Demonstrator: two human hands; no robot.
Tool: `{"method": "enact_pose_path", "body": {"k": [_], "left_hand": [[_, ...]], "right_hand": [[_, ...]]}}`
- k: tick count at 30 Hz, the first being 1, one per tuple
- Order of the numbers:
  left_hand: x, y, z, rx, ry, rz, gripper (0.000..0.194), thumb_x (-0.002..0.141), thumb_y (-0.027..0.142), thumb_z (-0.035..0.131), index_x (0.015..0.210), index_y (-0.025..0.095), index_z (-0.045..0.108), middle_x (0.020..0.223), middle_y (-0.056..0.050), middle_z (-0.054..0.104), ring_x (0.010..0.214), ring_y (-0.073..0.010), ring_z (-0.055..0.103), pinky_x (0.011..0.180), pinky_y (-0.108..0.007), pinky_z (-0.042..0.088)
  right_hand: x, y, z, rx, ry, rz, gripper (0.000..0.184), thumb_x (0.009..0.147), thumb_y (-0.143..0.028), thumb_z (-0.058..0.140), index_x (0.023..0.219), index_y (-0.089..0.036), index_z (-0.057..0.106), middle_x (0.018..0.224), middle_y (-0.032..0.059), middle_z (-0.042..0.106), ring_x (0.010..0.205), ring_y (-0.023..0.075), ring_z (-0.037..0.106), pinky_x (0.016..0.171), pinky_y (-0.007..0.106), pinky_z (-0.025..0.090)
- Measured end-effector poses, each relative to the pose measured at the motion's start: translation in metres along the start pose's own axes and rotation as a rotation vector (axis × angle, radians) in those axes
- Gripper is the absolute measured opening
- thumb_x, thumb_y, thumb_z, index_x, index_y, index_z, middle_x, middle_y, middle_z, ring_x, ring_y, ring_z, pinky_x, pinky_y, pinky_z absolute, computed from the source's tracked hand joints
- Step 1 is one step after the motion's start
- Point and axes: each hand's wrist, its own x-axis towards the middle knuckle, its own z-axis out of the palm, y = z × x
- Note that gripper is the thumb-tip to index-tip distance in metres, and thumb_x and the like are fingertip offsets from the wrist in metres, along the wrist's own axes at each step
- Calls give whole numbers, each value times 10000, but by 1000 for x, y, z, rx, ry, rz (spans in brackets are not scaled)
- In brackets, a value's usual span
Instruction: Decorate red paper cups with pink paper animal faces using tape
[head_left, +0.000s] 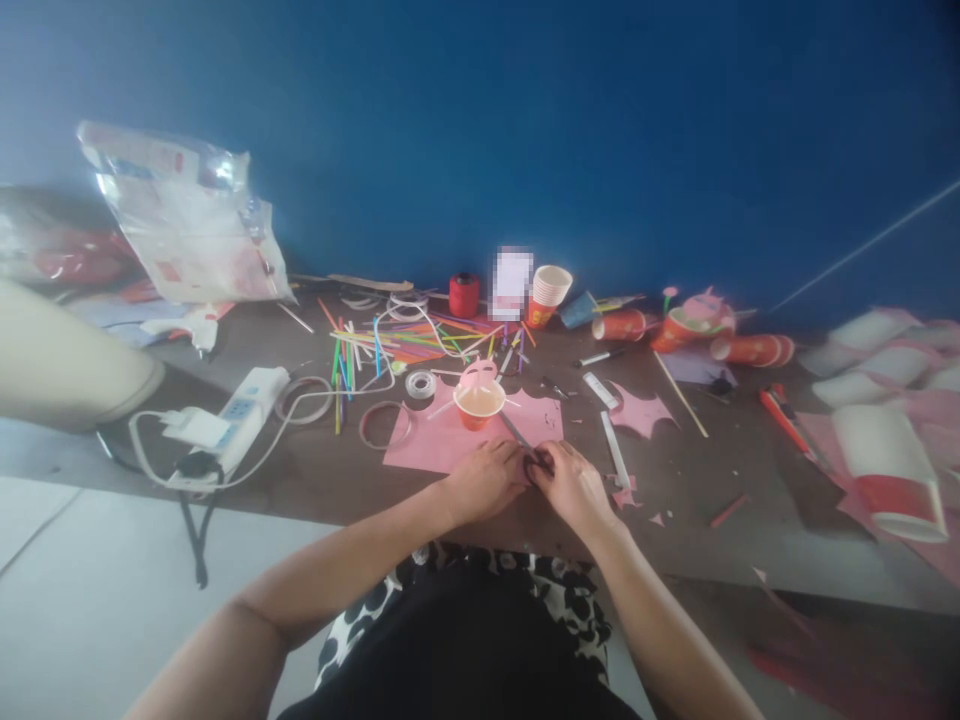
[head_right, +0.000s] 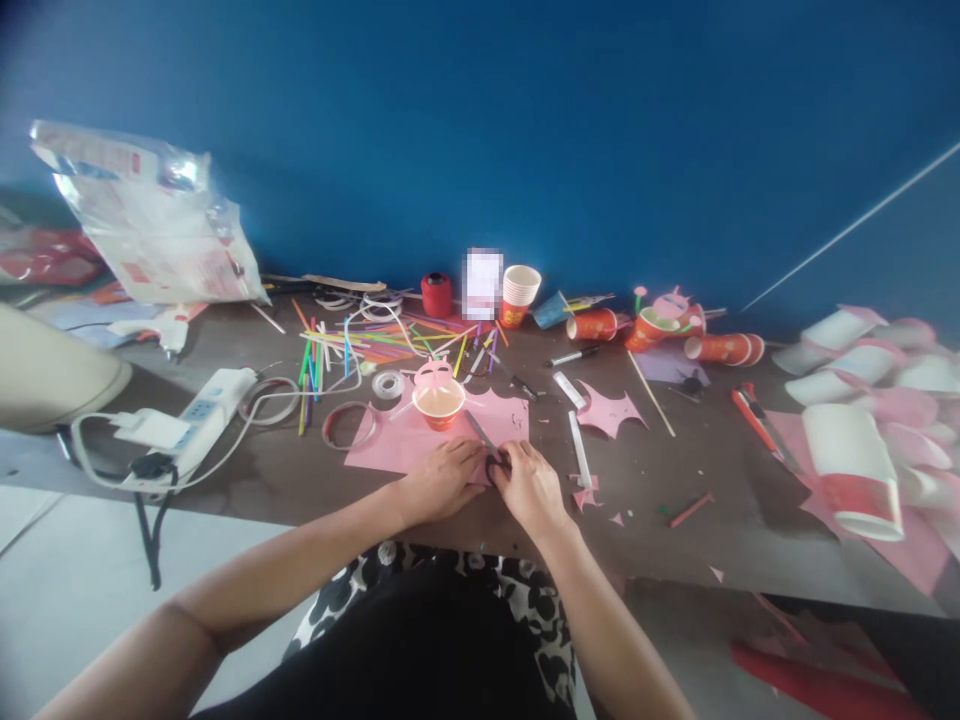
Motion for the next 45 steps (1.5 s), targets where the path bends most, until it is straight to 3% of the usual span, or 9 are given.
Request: {"method": "enact_pose_path", "body": {"k": [7, 11, 15, 17, 19, 22, 25, 31, 45], "left_hand": [[0, 0, 0, -14, 13, 10, 370, 821, 323, 553, 1133, 128, 520, 1141, -126, 566, 1091, -264, 511, 931, -404, 438], [-4, -2, -4, -34, 110, 85, 281, 834, 277, 526, 1086, 154, 541, 1089, -116, 589, 1051, -250, 537, 878, -403, 461], [-15, -13, -19, -54, 460, 118, 204, 817, 280, 565, 1011, 220, 548, 978, -66, 611, 919, -205, 581, 829, -381, 471], [-18, -23, -31, -24, 710, 4, 454, 741, 385, 659, 1125, 218, 483, 1008, -93, 590, 967, -250, 569, 848, -430, 463], [-14, -34, -42, -1, 835, -120, 827, 643, 492, 722, 1299, 167, 335, 1167, -169, 521, 1121, -323, 495, 925, -493, 417], [0, -52, -51, -68, 702, -186, 1146, 595, 589, 712, 1423, 118, 75, 1348, -252, 374, 1249, -369, 389, 985, -509, 366], [12, -65, -48, -175, 546, -182, 1237, 580, 619, 702, 1434, 125, -43, 1374, -267, 353, 1236, -359, 426, 975, -481, 385], [16, -69, -34, -129, 507, -207, 1233, 568, 548, 750, 1443, 166, -29, 1438, -249, 290, 1298, -367, 349, 1014, -492, 344], [10, -70, -36, -147, 499, -220, 1167, 603, 432, 770, 1444, 151, 13, 1437, -242, 305, 1309, -347, 344, 1025, -470, 350]], "right_hand": [[-2, -2, 0, -10, 0, -7, 151, 798, -222, 561, 948, -207, 557, 881, 36, 619, 801, 187, 580, 707, 272, 416], [-2, -2, 0, -25, -20, -16, 140, 807, -231, 542, 944, -208, 559, 864, 34, 607, 791, 185, 576, 692, 266, 409], [-1, -1, 4, -57, -27, 26, 128, 789, -242, 546, 911, -223, 580, 837, 18, 600, 741, 174, 573, 641, 256, 391], [-1, -1, 4, -62, -29, 37, 133, 781, -237, 546, 909, -228, 584, 829, 11, 598, 731, 170, 572, 632, 252, 385], [-1, -2, 3, -52, -24, 35, 150, 779, -234, 546, 925, -225, 582, 831, 12, 596, 738, 169, 572, 640, 251, 389], [-1, -3, 1, -33, -18, 31, 180, 775, -232, 548, 951, -216, 580, 842, 18, 595, 757, 173, 574, 659, 254, 400], [-1, -5, 0, -1, -6, 37, 180, 775, -230, 546, 950, -212, 584, 830, 17, 595, 753, 169, 576, 670, 255, 411], [0, -5, -2, 81, 33, 43, 172, 785, -235, 533, 948, -215, 585, 861, 24, 606, 784, 169, 587, 697, 251, 434], [2, 10, -5, 17, 52, 40, 168, 800, -248, 520, 946, -206, 591, 883, 39, 604, 797, 178, 586, 720, 269, 434]]}}
